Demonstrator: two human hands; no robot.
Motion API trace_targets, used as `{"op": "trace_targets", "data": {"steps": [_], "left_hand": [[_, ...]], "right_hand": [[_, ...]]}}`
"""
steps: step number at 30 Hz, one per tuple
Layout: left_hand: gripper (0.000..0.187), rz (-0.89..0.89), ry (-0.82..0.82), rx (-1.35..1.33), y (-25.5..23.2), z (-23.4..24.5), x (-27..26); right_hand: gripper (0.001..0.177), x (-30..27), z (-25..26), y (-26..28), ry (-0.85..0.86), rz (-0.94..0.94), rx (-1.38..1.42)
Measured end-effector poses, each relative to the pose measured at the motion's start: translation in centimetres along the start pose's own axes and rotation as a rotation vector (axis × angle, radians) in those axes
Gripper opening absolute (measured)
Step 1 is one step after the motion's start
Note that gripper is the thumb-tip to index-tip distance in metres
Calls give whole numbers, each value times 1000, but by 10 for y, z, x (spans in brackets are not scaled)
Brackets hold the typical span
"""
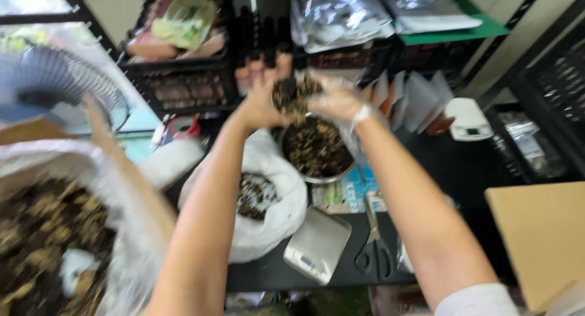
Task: Person is scooping dried food from a large container into smaller bags, weighing them on a scale, and preparing them for packaging.
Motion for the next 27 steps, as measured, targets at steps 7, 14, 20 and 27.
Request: {"op": "trace_targets", "data": {"steps": [7, 14, 20, 27], "left_hand": [[117, 164, 269, -82, 46, -166, 44], [141, 340, 390, -70, 22, -153, 27], [104, 232, 233, 177, 63, -152, 83], [50, 270, 21, 423, 39, 50, 29]], "right_hand": [[83, -87, -21, -137, 59, -408, -89], [71, -97, -43, -187, -97, -670, 272], [62, -40, -53, -190, 10, -502, 156], [45, 102, -107, -35, 174, -117, -73]]}}
Point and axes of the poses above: each hand's wrist, its own x-axis towards the middle knuckle, its own z-axis out of the back of the hand, y = z × x, the point moved 4 cm from there along x, towards the middle knuckle, and after that the axes turned 14 degrees about z, right-handed, at the moved point
